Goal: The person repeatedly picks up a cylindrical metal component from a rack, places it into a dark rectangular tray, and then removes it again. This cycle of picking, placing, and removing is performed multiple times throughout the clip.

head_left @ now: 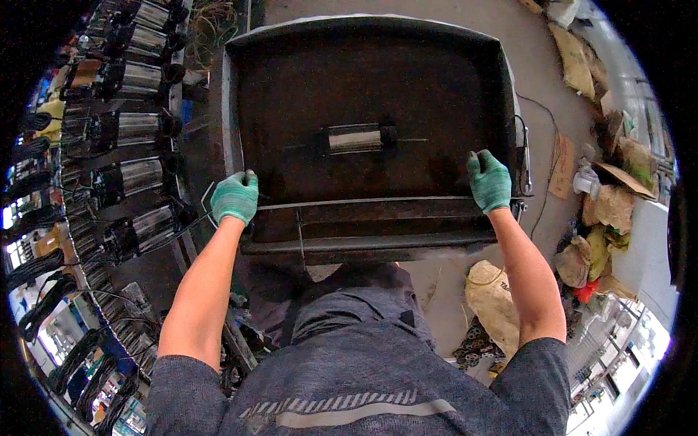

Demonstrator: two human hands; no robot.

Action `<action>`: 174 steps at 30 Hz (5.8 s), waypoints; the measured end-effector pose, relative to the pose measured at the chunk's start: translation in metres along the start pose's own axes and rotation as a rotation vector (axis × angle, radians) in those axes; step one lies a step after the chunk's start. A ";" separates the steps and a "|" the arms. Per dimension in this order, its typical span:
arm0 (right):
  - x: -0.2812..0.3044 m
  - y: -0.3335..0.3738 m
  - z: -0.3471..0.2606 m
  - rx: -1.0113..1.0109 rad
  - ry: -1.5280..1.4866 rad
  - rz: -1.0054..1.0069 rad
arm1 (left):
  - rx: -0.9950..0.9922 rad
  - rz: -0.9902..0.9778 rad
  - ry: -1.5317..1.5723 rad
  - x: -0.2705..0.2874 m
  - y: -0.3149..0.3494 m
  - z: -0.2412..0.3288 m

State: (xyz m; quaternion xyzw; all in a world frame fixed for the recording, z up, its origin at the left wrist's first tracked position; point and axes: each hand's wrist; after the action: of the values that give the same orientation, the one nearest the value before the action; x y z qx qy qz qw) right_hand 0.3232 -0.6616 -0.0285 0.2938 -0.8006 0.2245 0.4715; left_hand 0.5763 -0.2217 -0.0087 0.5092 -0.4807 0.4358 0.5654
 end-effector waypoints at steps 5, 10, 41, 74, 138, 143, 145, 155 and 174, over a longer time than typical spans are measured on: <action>0.000 -0.001 -0.001 -0.029 0.026 0.003 | -0.168 0.204 0.111 -0.004 0.000 -0.015; 0.007 -0.004 -0.004 -0.042 0.076 -0.074 | -0.402 0.320 0.305 -0.003 -0.006 0.003; 0.015 -0.003 0.009 -0.066 -0.029 -0.072 | 0.061 -0.419 0.664 -0.045 0.026 0.223; 0.011 -0.004 0.008 -0.065 0.008 -0.078 | -0.206 -0.164 0.639 -0.070 0.043 0.170; 0.099 0.123 -0.122 0.429 -0.392 -0.291 | -0.186 -0.217 0.629 0.046 0.142 -0.099; 0.057 0.138 -0.157 0.623 -0.275 -0.264 | 0.050 -0.549 1.156 0.024 0.130 -0.106; 0.048 0.144 -0.153 0.581 -0.312 -0.169 | 0.032 -0.498 1.115 0.030 0.130 -0.102; 0.047 0.144 -0.154 0.645 -0.300 -0.161 | 0.207 -0.372 0.798 -0.010 0.114 -0.090; 0.040 0.143 -0.146 0.630 -0.288 -0.155 | 0.027 -0.635 0.720 0.014 0.100 -0.097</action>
State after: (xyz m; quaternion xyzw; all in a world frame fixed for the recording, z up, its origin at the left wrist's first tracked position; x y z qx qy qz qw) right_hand 0.3013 -0.4756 0.0612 0.5131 -0.7257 0.3803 0.2557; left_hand 0.4898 -0.1146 0.0186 0.4547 -0.0691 0.3966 0.7944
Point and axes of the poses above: each hand's wrist, its own y-axis away from the middle knuckle, its own x-axis out of the back of the hand, z = x × y, and after that the axes turned 12 degrees about z, right-handed
